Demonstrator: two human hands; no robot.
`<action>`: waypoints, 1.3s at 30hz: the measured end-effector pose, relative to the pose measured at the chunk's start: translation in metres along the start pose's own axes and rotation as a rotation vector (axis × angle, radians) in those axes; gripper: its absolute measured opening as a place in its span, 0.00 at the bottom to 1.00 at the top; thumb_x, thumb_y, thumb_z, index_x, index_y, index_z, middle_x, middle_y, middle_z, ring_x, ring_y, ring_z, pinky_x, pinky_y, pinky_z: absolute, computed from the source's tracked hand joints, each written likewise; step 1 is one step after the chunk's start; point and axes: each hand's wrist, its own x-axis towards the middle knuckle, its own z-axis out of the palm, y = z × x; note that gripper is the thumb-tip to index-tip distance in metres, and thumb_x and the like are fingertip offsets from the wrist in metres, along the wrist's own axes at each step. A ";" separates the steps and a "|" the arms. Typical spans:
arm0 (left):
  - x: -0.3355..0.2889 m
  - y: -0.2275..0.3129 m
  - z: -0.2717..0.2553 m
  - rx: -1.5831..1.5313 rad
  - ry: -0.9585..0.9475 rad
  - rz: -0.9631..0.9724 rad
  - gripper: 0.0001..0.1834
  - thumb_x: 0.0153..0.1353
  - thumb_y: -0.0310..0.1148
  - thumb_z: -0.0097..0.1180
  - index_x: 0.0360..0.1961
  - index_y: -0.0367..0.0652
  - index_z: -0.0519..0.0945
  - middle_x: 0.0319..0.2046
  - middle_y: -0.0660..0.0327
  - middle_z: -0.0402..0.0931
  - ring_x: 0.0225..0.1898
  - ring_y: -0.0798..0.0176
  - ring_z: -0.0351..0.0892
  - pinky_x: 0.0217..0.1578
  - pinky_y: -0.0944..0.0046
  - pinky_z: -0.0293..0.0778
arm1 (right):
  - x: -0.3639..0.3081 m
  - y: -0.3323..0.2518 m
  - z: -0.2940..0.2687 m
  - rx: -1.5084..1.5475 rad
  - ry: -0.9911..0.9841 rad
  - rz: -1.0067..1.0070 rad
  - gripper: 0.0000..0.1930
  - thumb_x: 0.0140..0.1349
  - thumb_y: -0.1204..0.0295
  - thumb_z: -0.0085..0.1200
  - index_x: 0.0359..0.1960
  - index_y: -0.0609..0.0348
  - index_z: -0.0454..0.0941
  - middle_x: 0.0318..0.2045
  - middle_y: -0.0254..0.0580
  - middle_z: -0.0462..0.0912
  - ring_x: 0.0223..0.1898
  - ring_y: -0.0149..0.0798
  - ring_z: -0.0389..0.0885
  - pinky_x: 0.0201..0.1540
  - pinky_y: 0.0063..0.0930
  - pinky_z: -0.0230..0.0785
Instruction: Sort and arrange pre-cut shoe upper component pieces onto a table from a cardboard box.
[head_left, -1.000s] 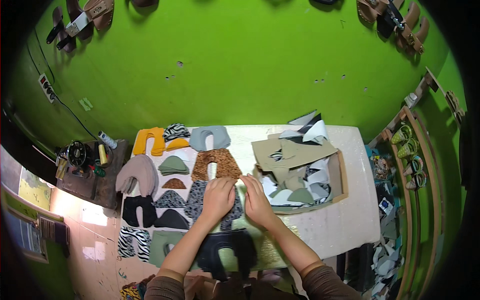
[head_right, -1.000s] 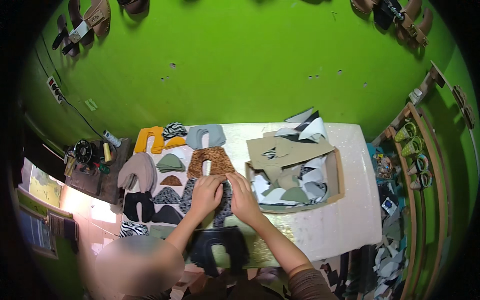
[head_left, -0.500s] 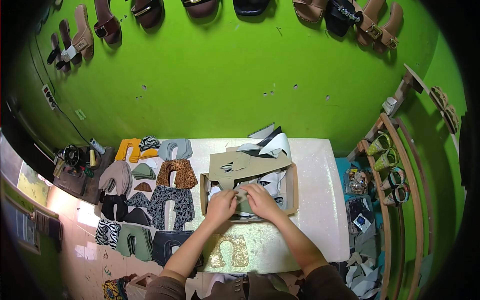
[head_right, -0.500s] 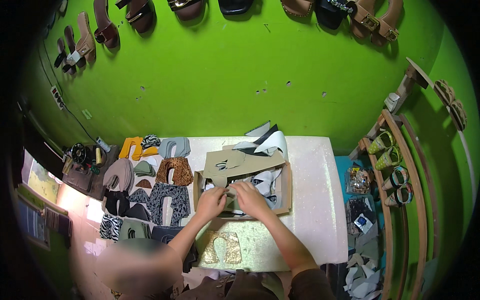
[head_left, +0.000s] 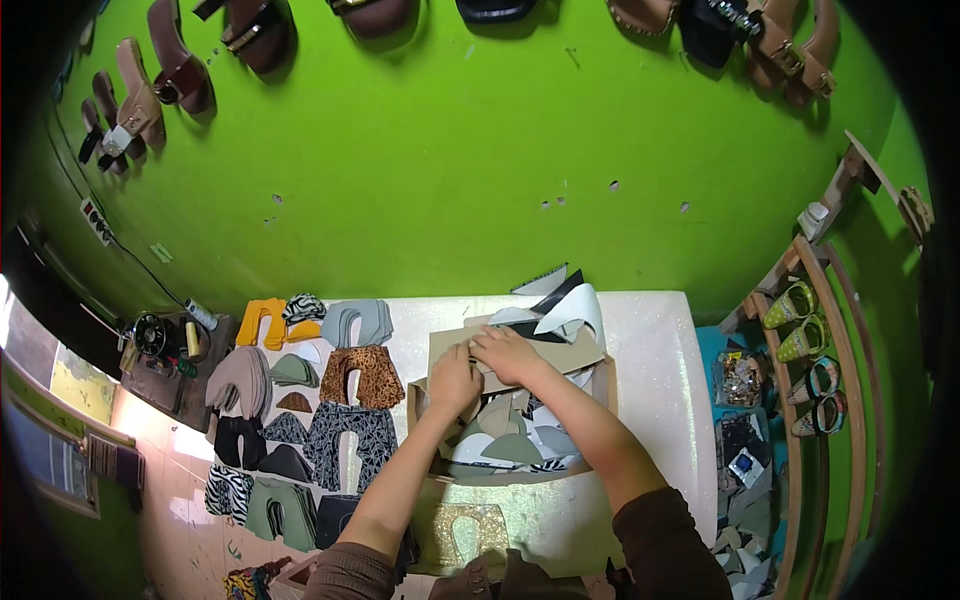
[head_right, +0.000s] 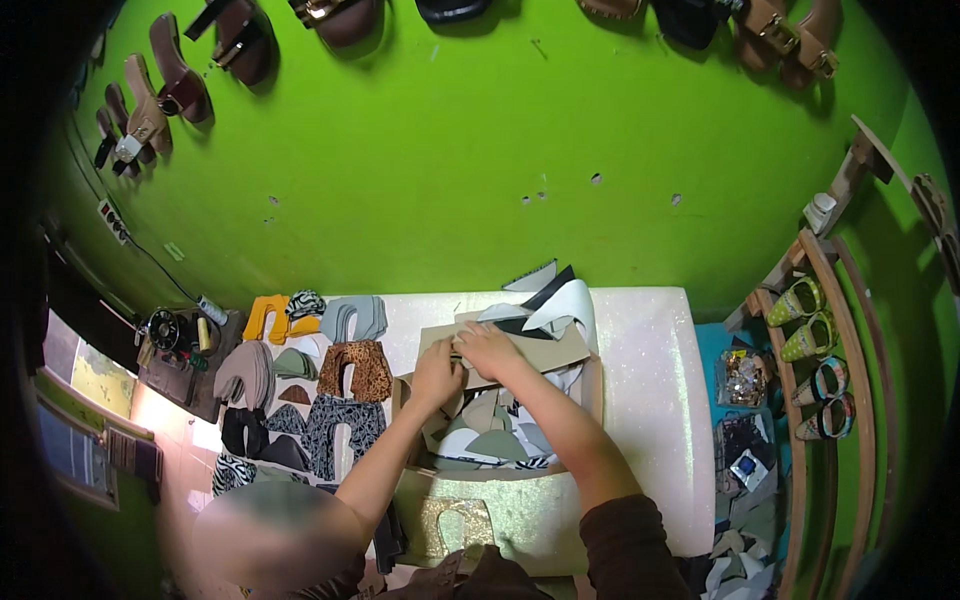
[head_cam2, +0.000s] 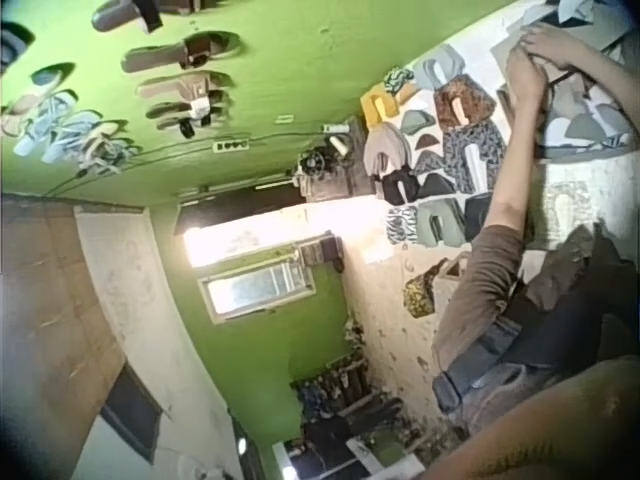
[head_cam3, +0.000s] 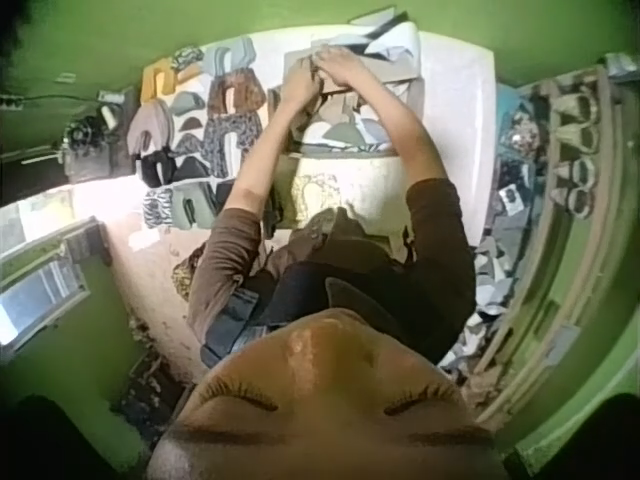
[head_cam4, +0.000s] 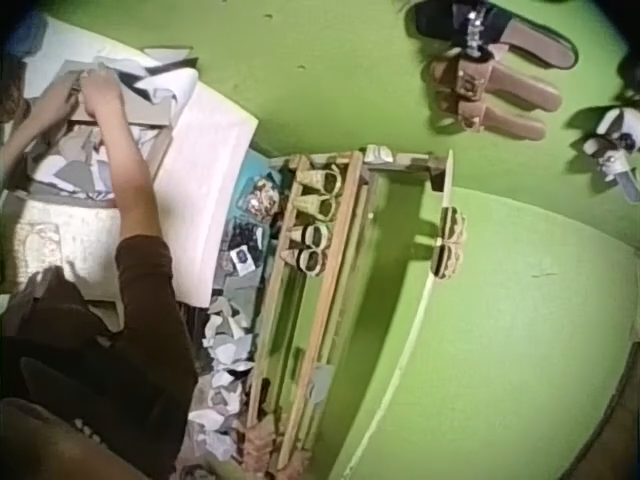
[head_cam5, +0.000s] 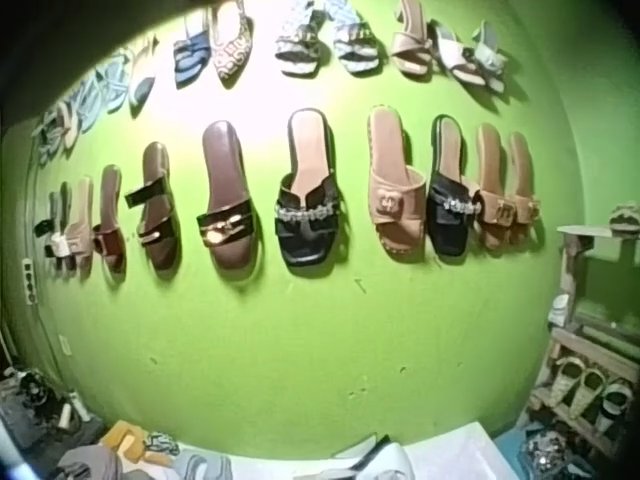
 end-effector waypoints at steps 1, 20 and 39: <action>-0.003 -0.004 0.002 -0.052 0.175 0.022 0.23 0.47 0.28 0.52 0.47 0.35 0.68 0.42 0.45 0.69 0.45 0.44 0.69 0.46 0.53 0.67 | 0.008 0.001 0.005 0.009 -0.043 0.017 0.24 0.47 0.76 0.50 0.51 0.51 0.68 0.53 0.41 0.67 0.61 0.47 0.57 0.60 0.39 0.53; -0.069 0.002 -0.028 -0.535 -0.122 0.059 0.15 0.54 0.29 0.48 0.43 0.36 0.72 0.39 0.49 0.72 0.41 0.50 0.73 0.43 0.61 0.68 | -0.066 -0.042 -0.040 0.716 0.052 -0.049 0.07 0.41 0.80 0.51 0.23 0.57 0.67 0.29 0.40 0.71 0.38 0.47 0.68 0.42 0.33 0.62; -0.092 0.017 0.005 -0.341 -0.290 0.029 0.18 0.55 0.34 0.48 0.46 0.38 0.71 0.43 0.47 0.70 0.44 0.45 0.71 0.45 0.58 0.68 | -0.124 -0.059 0.029 0.403 0.110 0.795 0.19 0.45 0.69 0.58 0.40 0.61 0.72 0.39 0.48 0.75 0.41 0.48 0.74 0.41 0.37 0.68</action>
